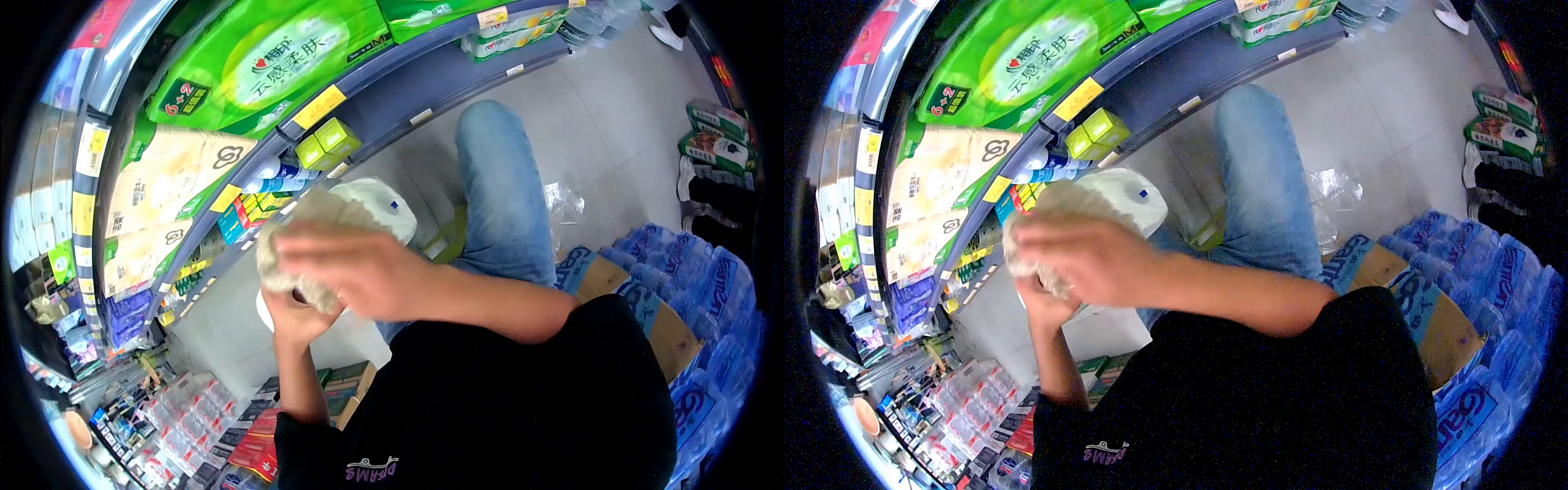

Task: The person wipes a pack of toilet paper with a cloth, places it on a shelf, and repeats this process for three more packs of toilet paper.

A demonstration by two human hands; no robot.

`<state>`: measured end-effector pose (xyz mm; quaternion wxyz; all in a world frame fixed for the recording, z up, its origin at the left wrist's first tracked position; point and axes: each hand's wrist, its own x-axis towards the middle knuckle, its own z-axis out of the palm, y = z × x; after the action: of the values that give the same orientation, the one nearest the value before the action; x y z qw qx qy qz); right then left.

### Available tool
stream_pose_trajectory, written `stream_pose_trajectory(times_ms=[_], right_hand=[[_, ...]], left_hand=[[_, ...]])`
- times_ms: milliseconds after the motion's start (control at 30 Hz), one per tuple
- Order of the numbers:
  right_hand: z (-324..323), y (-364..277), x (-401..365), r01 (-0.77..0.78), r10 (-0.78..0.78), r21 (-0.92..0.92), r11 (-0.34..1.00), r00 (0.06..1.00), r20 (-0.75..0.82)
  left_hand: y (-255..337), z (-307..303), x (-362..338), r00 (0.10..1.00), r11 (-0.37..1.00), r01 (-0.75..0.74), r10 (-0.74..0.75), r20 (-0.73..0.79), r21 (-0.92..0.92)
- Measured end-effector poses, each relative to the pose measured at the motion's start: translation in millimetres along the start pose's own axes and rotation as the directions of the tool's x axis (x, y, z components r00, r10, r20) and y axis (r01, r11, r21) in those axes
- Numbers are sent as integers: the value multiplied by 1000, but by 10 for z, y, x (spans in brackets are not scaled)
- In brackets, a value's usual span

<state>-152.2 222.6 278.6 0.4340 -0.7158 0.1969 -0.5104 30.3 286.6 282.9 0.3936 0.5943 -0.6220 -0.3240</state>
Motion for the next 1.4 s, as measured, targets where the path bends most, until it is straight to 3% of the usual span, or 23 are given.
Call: stream_pose_trajectory(times_ms=[33,100,167,267,367,467,500,533,567,700,800,900,1167,1300,1400], right_hand=[[-56,100,-23,-116,123,137,984,992,-42],[-117,539,-217,-280,289,105,954,952,-95],[-50,827,-394,-306,323,128,943,936,-141],[-111,1259,-529,-368,359,-24,929,917,-174],[-226,1751,-905,-739,736,-36,672,673,-70],[-438,1393,-746,-732,759,203,651,624,-186],[-504,1409,-704,-706,805,401,584,566,-176],[-583,1496,-699,-636,774,465,616,599,-206],[-702,1270,-530,-578,834,660,480,534,-138],[-929,1079,-402,-563,826,687,459,556,-97],[-958,753,-230,-547,813,681,487,569,-125],[-892,563,-195,-546,772,610,574,609,-182],[-830,697,-563,-552,814,648,525,549,-191],[-756,636,-523,-584,837,632,510,506,-208],[-760,668,-473,-618,820,568,543,537,-199]], left_hand=[[26,-16,20,999,991,-51,51,1,123],[61,-33,38,987,920,-156,159,24,359],[7,25,25,985,902,-169,170,33,397],[79,-7,18,990,886,-143,138,42,441],[159,-29,164,987,899,-162,153,54,407],[201,-238,156,986,928,-161,168,8,337],[189,-285,146,986,949,-152,164,-23,278],[180,-327,124,985,965,-144,160,-58,217],[167,-358,93,984,978,-139,155,-93,154],[217,-275,-3,955,975,-189,154,-255,-119],[-187,-226,-172,928,956,-220,143,-344,-195],[-448,-42,-277,952,946,-150,60,-299,-286],[-560,180,-527,989,951,148,-147,27,-272],[-620,197,-516,993,936,101,-115,-22,-337],[-643,220,-493,992,927,41,-82,-95,-374]])
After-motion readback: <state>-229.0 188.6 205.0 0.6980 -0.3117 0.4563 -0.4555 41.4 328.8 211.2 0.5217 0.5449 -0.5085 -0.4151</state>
